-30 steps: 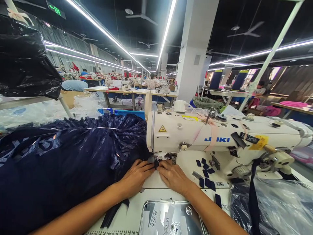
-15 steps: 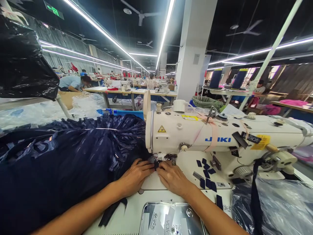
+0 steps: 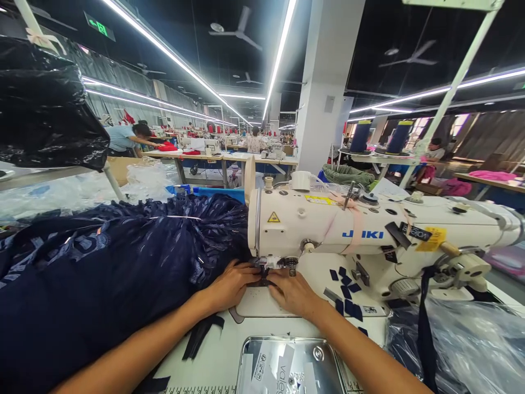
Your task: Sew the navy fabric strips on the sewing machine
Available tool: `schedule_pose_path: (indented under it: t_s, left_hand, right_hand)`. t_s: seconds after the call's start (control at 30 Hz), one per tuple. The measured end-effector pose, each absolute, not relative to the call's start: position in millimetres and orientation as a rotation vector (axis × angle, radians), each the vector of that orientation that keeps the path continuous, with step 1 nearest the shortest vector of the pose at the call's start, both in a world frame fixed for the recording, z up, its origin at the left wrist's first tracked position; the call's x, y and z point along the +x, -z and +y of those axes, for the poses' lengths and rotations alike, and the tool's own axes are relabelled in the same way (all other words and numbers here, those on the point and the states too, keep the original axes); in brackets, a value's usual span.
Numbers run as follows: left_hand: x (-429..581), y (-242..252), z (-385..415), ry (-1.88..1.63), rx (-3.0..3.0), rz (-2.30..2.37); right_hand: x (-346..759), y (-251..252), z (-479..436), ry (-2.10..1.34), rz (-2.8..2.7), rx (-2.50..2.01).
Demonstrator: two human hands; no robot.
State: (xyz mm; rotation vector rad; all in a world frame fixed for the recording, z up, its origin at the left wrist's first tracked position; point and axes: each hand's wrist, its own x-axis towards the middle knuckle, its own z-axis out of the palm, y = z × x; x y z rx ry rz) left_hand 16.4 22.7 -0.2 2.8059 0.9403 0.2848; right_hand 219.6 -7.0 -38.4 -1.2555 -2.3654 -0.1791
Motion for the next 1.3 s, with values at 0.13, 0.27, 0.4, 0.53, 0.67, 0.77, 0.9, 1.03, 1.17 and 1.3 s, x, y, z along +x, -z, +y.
schedule_pose_path:
  t_s: [0.13,0.27,0.4,0.53,0.67,0.77,0.9,1.03,1.17,1.3]
  left_hand:
    - [18,1,28,-0.329,2.803,0.952]
    - [22,4,25,-0.437,2.933,1.010]
    - [27,6,15,-0.289,3.131,1.263]
    - [29,8,10,-0.192,3.133,1.486]
    - [29,5,13,-0.153,3.158,1.479]
    - [31,2,18,-0.121,3.182,1.384]
    - [33,3,26,-0.138,3.192,1.309]
    - [33,7,31,-0.191,3.174,1.286]
    - [33,7,32,-0.199,3.156,1.258]
    - [33,5,31,-0.205,3.152,1.260]
  right_hand:
    - [225,46,11,0.089,-2.238,-1.435]
    - [224,53,31,0.148,-2.219,-1.488]
    - [220,59,38,0.204,-2.250,-1.464]
    - [222,56,30,0.261,-2.300,-1.404]
    - [226,44,16,0.524,-2.441,-1.320]
    - [226,35,8,0.656,-2.478,-1.300]
    - [222,31,4,0.606,-2.440,-1.337]
    - [218,33,3,0.520,-2.404,-1.424]
    - [215,35,3,0.494,-2.378,-1.452]
    - [211,34,0,0.427,-2.334,-1.489]
